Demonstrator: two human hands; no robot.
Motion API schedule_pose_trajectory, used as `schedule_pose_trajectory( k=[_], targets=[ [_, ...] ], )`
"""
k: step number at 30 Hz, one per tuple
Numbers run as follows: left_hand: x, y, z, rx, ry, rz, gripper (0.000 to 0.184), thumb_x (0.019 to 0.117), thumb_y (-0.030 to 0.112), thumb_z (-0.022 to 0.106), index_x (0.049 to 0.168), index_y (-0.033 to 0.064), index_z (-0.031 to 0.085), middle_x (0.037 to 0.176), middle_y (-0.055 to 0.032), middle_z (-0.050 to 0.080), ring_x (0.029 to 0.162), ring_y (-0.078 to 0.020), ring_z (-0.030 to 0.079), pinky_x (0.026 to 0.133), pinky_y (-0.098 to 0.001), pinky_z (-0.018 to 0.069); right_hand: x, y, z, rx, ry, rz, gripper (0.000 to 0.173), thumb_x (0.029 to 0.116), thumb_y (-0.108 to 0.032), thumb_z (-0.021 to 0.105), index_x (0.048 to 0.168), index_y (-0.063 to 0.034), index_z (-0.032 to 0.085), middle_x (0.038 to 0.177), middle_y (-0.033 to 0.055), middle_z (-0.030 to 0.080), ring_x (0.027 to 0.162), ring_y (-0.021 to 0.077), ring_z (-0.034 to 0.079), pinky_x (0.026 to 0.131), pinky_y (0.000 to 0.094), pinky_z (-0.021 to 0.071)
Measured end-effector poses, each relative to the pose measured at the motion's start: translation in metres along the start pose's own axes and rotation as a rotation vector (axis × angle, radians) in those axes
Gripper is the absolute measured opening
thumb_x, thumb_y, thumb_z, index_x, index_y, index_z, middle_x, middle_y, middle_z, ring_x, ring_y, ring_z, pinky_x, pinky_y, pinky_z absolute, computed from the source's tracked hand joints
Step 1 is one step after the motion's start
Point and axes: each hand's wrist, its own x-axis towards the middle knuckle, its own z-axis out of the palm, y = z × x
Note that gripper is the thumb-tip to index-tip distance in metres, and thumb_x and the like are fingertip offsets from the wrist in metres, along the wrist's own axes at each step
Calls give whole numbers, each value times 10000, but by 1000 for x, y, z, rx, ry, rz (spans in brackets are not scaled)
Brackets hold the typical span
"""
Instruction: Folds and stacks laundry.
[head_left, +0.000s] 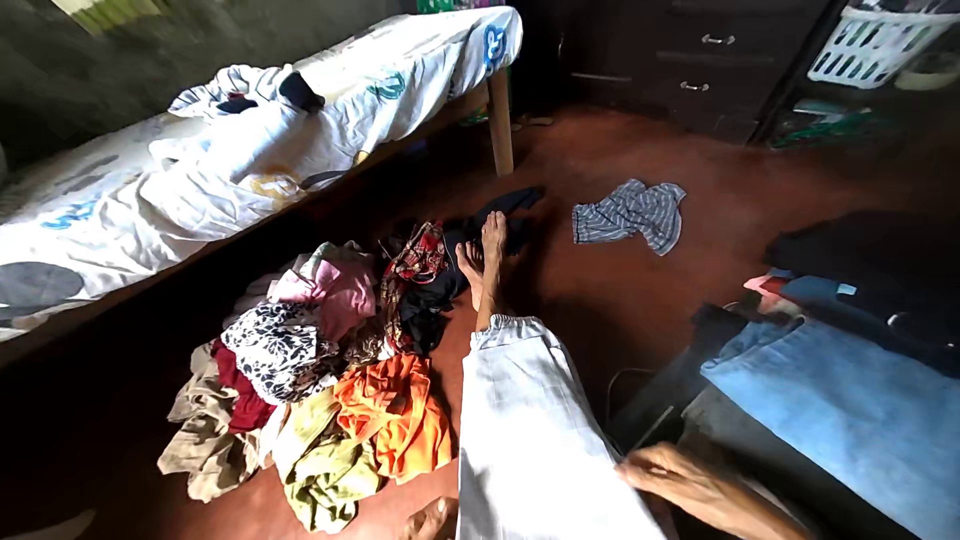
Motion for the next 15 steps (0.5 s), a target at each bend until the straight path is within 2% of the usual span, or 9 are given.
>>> schedule_pose_trajectory(
  k=[2, 4, 6, 8, 10, 12, 15],
  targets=[
    [17, 14, 9, 13, 101, -31, 405, 1066, 333, 395, 1152, 33, 652, 972, -51, 765, 887, -160, 737, 784, -375, 613, 21, -6, 0, 10, 42, 36, 508, 1032, -466, 530, 922, -5, 711, 783, 100, 646, 730, 189, 616, 728, 433, 509],
    [37, 26, 15, 12, 207, -67, 393, 1086, 303, 381, 1193, 19, 631, 965, -71, 756, 861, -168, 735, 759, -374, 613, 42, -16, -1, -36, 83, 64, 549, 1034, -487, 531, 888, 16, 697, 784, 136, 632, 753, 239, 606, 743, 479, 489],
    [59, 37, 19, 11, 273, -81, 390, 1088, 308, 427, 1242, 1, 611, 1003, -101, 726, 884, -180, 714, 776, -387, 602, 62, -24, 0, -112, 138, 51, 549, 1028, -476, 549, 905, 39, 693, 865, 188, 650, 855, 304, 625, 811, 526, 483],
    [82, 49, 24, 16, 324, -76, 358, 1077, 287, 484, 1251, 3, 615, 1036, -120, 689, 908, -189, 677, 793, -393, 575, 80, -29, 3, -135, 204, 23, 515, 1015, -431, 594, 926, 67, 695, 996, 231, 659, 991, 347, 629, 906, 527, 475],
    [99, 58, 30, 16, 366, -52, 295, 1068, 256, 519, 1186, 12, 638, 1005, -117, 665, 878, -182, 643, 771, -379, 547, 91, -31, 11, -122, 308, -22, 446, 994, -354, 632, 911, 79, 701, 1081, 247, 655, 1065, 349, 623, 947, 499, 475],
    [108, 61, 38, -6, 390, 7, 207, 1057, 192, 546, 1040, 21, 663, 872, -78, 680, 754, -134, 652, 672, -310, 550, 89, -33, 18, -125, 394, -41, 397, 988, -302, 635, 910, 80, 710, 1146, 246, 655, 1107, 348, 627, 967, 492, 486],
    [104, 65, 46, -41, 354, 71, 183, 1036, 127, 555, 912, 44, 661, 772, -33, 670, 678, -99, 639, 616, -270, 534, 68, -34, 18, -154, 435, -24, 383, 986, -299, 628, 884, 59, 720, 1087, 214, 687, 1043, 333, 659, 917, 505, 507]
  ],
)
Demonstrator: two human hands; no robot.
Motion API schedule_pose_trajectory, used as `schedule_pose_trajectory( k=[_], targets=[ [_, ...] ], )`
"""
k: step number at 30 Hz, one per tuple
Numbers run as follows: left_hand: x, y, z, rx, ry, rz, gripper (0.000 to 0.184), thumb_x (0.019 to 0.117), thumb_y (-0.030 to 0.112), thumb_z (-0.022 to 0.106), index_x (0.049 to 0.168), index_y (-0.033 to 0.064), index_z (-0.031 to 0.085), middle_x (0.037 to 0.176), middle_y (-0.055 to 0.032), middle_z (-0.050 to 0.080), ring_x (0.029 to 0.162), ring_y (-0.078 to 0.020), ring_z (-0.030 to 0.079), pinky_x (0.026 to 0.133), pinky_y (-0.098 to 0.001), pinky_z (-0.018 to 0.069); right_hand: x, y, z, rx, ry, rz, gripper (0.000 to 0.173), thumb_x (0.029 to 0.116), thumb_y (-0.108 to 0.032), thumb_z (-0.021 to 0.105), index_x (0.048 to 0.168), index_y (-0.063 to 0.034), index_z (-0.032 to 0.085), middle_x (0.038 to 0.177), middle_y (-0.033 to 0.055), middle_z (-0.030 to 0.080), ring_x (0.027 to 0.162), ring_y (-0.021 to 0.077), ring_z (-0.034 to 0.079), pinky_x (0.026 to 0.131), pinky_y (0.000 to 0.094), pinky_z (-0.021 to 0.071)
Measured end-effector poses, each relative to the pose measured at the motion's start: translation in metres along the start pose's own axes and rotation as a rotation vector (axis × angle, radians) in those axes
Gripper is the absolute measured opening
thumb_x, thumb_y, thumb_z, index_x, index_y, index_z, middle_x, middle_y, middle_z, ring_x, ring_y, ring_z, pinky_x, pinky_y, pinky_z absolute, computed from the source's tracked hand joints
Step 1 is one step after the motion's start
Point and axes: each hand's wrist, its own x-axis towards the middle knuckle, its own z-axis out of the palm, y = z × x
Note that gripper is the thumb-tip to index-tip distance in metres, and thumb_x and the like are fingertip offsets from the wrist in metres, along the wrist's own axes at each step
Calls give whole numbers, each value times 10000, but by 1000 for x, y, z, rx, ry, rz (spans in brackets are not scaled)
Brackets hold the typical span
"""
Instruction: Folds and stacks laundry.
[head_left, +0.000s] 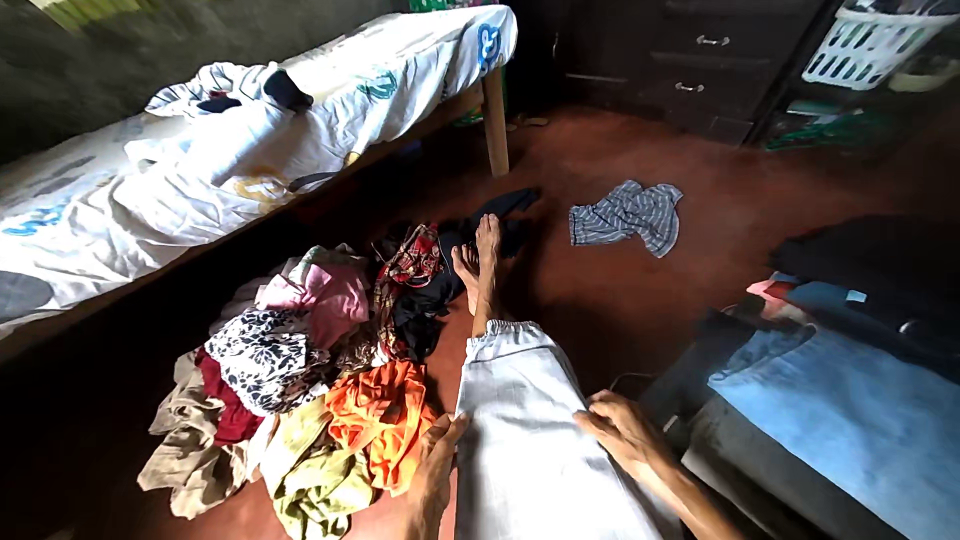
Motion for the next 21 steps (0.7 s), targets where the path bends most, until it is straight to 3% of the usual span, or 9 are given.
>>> schedule_pose_trajectory(
  k=[3, 6, 10, 14, 17, 19, 21],
  targets=[
    [-5, -7, 0, -6, -28, 8, 173, 1020, 107, 572, 879, 52, 656, 751, -21, 658, 673, -90, 629, 628, -265, 533, -10, 12, 0, 32, -90, 52, 374, 981, -274, 641, 864, 77, 695, 931, 218, 669, 915, 335, 638, 853, 515, 483],
    [3, -11, -1, -62, -22, -4, 168, 1020, 117, 580, 898, 44, 670, 767, -32, 672, 680, -95, 640, 632, -264, 543, -3, 26, 9, 163, -101, 48, 357, 965, -292, 667, 897, 58, 691, 865, 173, 656, 845, 266, 617, 813, 470, 481],
    [11, -5, 2, -88, -14, -46, 197, 1055, 162, 527, 1008, 35, 671, 817, -37, 683, 716, -92, 651, 665, -267, 552, 10, 17, 11, 288, -52, 91, 372, 1007, -338, 629, 922, 18, 700, 800, 88, 624, 750, 152, 563, 737, 382, 463],
    [29, 1, 9, -134, -32, -47, 177, 1049, 138, 545, 1039, 13, 669, 819, -65, 704, 705, -115, 676, 655, -286, 576, 34, 13, 18, 401, 20, 132, 280, 988, -255, 675, 934, 18, 706, 835, 81, 645, 776, 123, 570, 773, 354, 473],
    [34, 8, 11, -146, -109, 82, 69, 937, -42, 619, 970, -14, 672, 817, -83, 717, 714, -139, 694, 674, -306, 597, 36, 8, 12, 484, 27, 88, 123, 910, -108, 733, 915, 12, 706, 821, 44, 654, 770, 75, 587, 758, 285, 496],
    [33, 20, 9, -131, -180, 213, 113, 877, -72, 637, 941, 7, 688, 828, -56, 725, 743, -122, 698, 704, -299, 599, 29, -1, 2, 579, 99, 13, 49, 879, -48, 718, 864, -7, 695, 771, -2, 653, 727, 32, 595, 712, 226, 507],
    [32, 38, 9, -153, -204, 309, 141, 855, -79, 638, 929, 27, 696, 825, -31, 733, 748, -101, 701, 711, -283, 599, 27, -8, -7, 700, 189, -92, 29, 868, -1, 659, 843, -15, 667, 799, -8, 677, 734, 41, 642, 721, 224, 557]
  ],
)
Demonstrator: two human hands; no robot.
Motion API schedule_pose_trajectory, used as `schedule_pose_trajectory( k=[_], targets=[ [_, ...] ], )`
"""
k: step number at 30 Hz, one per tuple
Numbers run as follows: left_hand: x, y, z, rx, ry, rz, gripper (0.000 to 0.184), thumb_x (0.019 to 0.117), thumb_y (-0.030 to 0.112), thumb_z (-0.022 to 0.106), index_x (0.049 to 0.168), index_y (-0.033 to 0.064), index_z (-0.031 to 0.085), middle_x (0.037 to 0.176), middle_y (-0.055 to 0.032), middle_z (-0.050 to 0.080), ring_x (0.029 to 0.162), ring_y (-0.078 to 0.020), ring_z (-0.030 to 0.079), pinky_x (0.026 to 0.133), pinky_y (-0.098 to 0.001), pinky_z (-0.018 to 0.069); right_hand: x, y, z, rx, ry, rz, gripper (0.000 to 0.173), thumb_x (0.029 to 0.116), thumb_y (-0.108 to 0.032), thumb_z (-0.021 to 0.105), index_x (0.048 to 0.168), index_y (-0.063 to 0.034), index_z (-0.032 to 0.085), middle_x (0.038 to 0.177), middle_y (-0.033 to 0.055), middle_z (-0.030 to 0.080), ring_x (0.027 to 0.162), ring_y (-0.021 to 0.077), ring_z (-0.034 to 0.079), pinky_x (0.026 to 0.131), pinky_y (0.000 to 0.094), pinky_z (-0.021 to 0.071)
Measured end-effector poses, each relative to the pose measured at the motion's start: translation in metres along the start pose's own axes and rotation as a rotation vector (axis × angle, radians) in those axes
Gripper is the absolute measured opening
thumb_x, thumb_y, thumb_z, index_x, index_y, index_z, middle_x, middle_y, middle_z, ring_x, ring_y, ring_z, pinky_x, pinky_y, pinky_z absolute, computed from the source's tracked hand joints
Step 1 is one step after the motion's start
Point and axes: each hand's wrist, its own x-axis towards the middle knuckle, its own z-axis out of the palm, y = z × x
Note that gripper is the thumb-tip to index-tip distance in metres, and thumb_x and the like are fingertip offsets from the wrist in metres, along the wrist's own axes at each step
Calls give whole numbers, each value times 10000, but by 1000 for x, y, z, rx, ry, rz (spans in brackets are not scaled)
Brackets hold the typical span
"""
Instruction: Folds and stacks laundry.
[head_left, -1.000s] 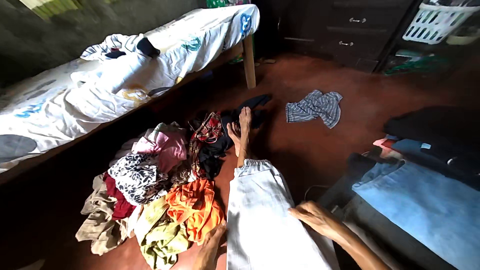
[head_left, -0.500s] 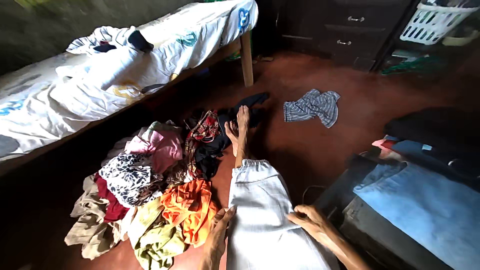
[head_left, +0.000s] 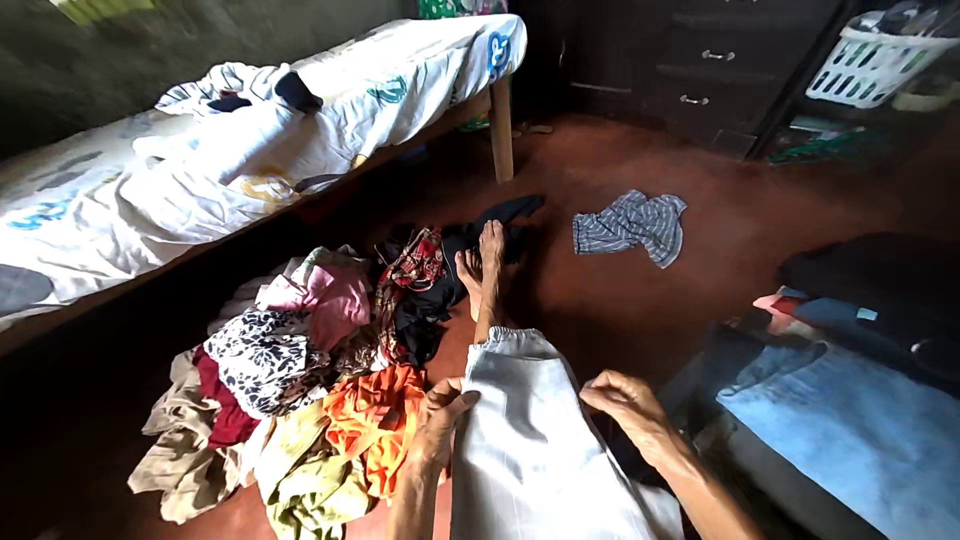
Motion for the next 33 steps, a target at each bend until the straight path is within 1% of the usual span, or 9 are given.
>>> schedule_pose_trajectory(
  k=[5, 7, 10, 13, 15, 19, 23, 27, 33],
  targets=[
    [32, 5, 13, -31, 50, 62, 108, 910, -81, 611, 983, -17, 657, 815, -51, 716, 723, -117, 695, 698, -289, 601, 25, -1, 8, -25, 107, 11, 117, 979, -61, 604, 974, 50, 642, 835, 64, 680, 701, 102, 663, 687, 263, 577],
    [40, -14, 13, 23, 115, -17, 90, 920, -71, 620, 997, -40, 652, 822, -70, 702, 717, -124, 678, 685, -295, 587, 26, 7, 12, -223, 34, 182, 350, 1075, -222, 506, 1202, 84, 618, 1088, 199, 674, 936, 239, 663, 853, 395, 540],
    [36, -36, 9, 101, 151, -168, 151, 935, -19, 645, 1084, -43, 644, 900, -95, 695, 764, -136, 666, 694, -305, 566, 15, 23, 13, -340, -58, 265, 445, 1051, -310, 562, 1281, 67, 613, 1247, 251, 643, 1179, 319, 609, 1054, 483, 450],
    [31, -33, 11, 87, 167, -173, 184, 941, -51, 617, 1124, -49, 628, 955, -110, 686, 804, -144, 662, 725, -311, 565, 7, 31, 12, -331, -98, 307, 460, 937, -221, 735, 1289, 45, 605, 1187, 224, 661, 1096, 285, 640, 991, 442, 497],
    [30, -20, 17, 54, 131, -117, 180, 937, -83, 580, 1107, -43, 622, 932, -93, 691, 798, -134, 673, 730, -303, 579, 5, 27, 12, -284, -124, 350, 400, 919, -141, 746, 1256, 41, 630, 1144, 203, 675, 1047, 257, 651, 955, 422, 517],
    [28, 16, 29, -68, -31, 65, 186, 918, -102, 538, 1051, -13, 633, 835, -41, 720, 729, -101, 692, 685, -278, 596, 5, 16, 14, -122, -73, 141, 108, 900, -78, 700, 985, -12, 699, 889, 49, 676, 828, 92, 635, 786, 293, 538],
    [34, 18, 24, -114, 43, 124, 231, 927, -100, 536, 1131, -30, 617, 901, -63, 739, 778, -116, 716, 718, -284, 612, 5, 10, 19, -22, 113, 22, 139, 912, -67, 678, 1041, -15, 691, 921, 32, 697, 853, 57, 662, 798, 243, 561],
    [29, -22, 8, 245, 118, -171, 342, 1000, 75, 590, 1312, -63, 563, 1146, -178, 658, 970, -200, 632, 854, -387, 530, 1, 31, 11, -190, -38, 302, 373, 950, -141, 689, 1268, 39, 613, 1154, 206, 670, 1055, 256, 654, 954, 438, 527],
    [-7, -33, 3, 277, 130, -230, 235, 1030, 141, 569, 1168, -34, 642, 1000, -112, 687, 882, -142, 658, 824, -340, 553, -17, 33, 4, -176, -75, 306, 430, 916, -120, 717, 1305, 19, 597, 1166, 178, 680, 1057, 215, 666, 962, 392, 533]
  ],
)
